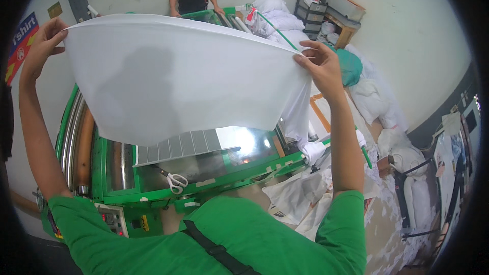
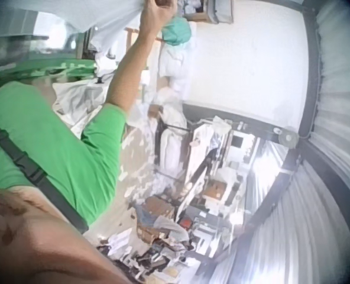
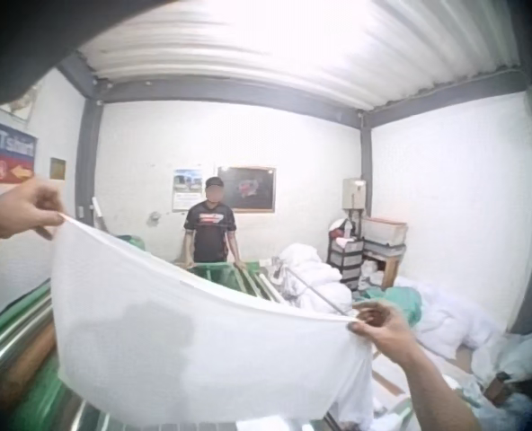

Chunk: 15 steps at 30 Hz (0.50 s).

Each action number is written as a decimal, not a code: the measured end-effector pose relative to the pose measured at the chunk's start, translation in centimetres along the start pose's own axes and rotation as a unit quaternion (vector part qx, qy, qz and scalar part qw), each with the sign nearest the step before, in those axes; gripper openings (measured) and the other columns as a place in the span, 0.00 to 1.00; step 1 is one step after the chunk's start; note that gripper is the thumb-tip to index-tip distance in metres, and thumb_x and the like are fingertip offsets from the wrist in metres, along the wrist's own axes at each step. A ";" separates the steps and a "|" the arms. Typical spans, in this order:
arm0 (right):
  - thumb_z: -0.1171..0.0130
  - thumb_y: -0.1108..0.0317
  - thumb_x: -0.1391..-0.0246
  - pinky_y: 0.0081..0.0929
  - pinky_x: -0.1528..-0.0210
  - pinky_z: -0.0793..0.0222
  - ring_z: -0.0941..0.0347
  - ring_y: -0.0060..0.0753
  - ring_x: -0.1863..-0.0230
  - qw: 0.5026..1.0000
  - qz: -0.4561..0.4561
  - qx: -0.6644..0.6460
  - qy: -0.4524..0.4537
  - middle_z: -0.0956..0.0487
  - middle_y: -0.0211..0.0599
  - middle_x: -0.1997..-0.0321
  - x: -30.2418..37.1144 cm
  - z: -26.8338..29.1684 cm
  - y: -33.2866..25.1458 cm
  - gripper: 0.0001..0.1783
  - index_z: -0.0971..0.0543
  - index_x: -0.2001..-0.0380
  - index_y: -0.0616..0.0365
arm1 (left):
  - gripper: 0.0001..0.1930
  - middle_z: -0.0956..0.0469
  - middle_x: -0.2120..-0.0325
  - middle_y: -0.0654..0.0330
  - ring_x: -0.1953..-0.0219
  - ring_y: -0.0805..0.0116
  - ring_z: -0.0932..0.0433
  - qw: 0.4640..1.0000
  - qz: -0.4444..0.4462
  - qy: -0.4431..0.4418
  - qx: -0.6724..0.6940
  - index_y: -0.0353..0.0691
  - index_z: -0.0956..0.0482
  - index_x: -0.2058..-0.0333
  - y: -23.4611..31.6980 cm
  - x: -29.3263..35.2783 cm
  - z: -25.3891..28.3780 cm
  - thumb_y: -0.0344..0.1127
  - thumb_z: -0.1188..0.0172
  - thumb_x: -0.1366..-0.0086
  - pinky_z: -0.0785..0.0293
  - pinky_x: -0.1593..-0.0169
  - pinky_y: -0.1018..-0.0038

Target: The person uses shears to trim a printed transfer sheet on a heat press platen, then places a white t-shirt on the platen and trims the fabric edges. The person handles the transfer sheet and t-shirt repeatedly, cutting and repositioning them.

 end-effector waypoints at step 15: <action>0.31 0.54 0.35 0.28 0.46 0.26 0.21 0.26 0.53 0.979 0.119 0.129 0.108 0.13 0.34 0.53 -12.4 3.7 -10.4 0.20 0.13 0.51 0.61 | 0.17 0.17 0.65 0.66 0.62 0.78 0.18 0.991 -0.031 -0.117 0.050 0.40 0.15 0.54 -1.5 -1.9 0.9 0.48 0.32 0.30 0.19 0.52 0.78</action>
Point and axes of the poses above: each hand's wrist, its own x-axis away from the middle knuckle, its own z-axis out of the back of the hand, y = z × x, the point moved 10 cm from there along -x, towards the middle knuckle
